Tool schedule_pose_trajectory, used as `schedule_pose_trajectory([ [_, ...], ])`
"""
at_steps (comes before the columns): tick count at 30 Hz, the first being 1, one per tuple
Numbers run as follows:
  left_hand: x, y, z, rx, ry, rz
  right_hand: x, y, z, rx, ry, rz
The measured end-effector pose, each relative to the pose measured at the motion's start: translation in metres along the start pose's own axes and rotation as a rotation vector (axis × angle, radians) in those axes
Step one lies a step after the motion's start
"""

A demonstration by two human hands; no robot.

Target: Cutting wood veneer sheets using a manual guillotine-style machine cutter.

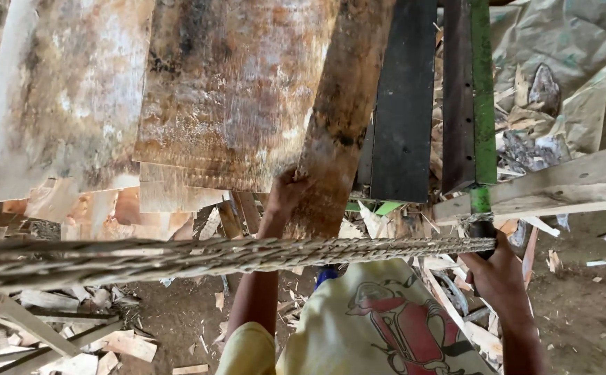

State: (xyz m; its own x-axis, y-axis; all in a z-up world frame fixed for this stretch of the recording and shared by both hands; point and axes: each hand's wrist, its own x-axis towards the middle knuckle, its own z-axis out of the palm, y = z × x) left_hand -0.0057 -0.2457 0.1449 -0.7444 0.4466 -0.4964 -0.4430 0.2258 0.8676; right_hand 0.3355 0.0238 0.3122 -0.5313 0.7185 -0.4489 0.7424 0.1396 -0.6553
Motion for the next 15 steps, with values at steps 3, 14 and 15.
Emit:
schedule_pose_trajectory([
  [3,0.011,-0.031,0.002,-0.528,-0.184,0.369,0.006,0.009,0.001,0.047,-0.033,-0.029],
  [14,-0.001,-0.016,0.132,-0.151,0.086,-0.082,0.008,0.014,0.003,-0.019,0.019,0.045],
  [15,0.016,-0.025,0.126,-0.029,0.212,-0.090,0.008,0.013,0.004,-0.009,0.037,0.030],
])
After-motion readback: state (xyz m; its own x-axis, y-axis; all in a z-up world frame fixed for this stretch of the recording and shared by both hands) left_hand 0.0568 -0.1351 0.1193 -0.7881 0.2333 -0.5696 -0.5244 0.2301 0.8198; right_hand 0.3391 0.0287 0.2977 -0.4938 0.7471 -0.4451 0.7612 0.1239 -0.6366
